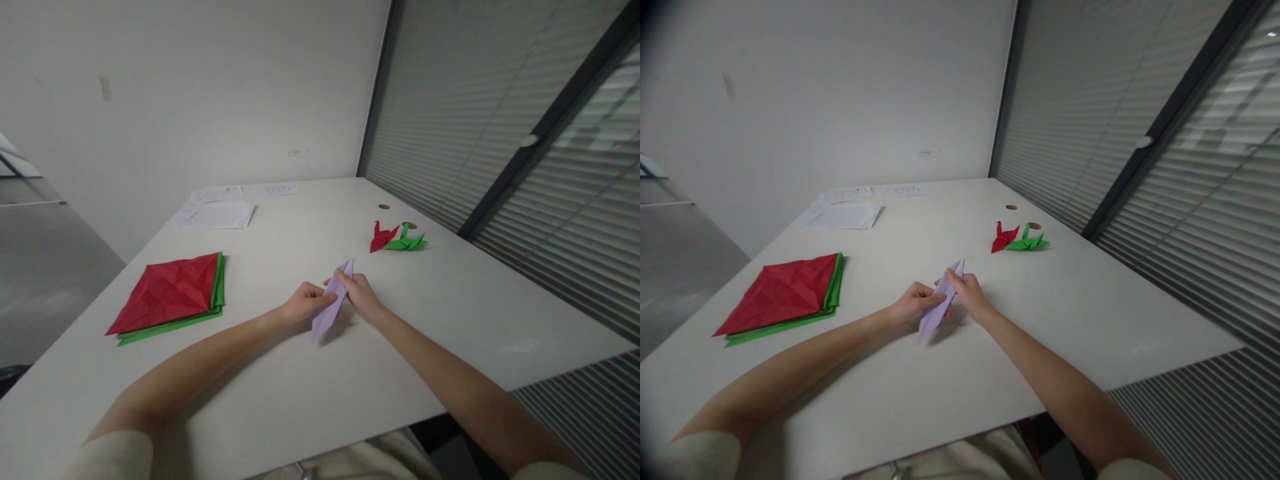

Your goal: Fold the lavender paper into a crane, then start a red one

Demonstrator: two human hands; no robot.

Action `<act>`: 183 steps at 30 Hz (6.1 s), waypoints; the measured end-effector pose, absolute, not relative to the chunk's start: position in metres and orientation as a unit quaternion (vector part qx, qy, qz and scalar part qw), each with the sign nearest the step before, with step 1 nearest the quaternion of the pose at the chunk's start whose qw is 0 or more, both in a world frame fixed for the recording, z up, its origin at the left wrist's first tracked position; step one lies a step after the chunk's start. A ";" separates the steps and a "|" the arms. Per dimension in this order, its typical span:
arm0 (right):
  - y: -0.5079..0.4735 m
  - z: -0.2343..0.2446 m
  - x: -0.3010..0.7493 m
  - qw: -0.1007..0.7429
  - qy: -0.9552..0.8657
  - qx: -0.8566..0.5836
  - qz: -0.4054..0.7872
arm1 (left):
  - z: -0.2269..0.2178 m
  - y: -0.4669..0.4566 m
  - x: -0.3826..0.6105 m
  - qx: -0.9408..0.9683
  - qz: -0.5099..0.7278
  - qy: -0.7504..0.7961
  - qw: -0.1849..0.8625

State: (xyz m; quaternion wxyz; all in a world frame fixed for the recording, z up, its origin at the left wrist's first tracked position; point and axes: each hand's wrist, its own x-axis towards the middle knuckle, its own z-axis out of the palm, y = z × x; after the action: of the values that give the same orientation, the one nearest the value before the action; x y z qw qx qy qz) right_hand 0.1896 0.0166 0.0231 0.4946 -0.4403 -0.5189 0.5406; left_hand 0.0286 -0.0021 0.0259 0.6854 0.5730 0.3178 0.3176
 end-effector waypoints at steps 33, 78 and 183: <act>0.012 0.023 0.188 0.422 -0.586 -0.398 0.565 | 0.017 0.001 0.030 0.584 0.340 0.293 0.677; 0.007 0.027 0.187 0.414 -0.589 -0.385 0.577 | 0.017 -0.003 0.034 0.559 0.349 0.288 0.695; 0.028 0.033 0.197 0.456 -0.647 -0.422 0.442 | 0.002 0.007 0.037 0.437 0.495 0.320 0.679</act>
State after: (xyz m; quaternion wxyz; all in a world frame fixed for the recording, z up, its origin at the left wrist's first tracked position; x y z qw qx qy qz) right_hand 0.1969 0.0283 0.0330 0.4561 -0.4222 -0.6468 0.4420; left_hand 0.0366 0.0072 0.0020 0.6792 0.4374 0.3198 0.4951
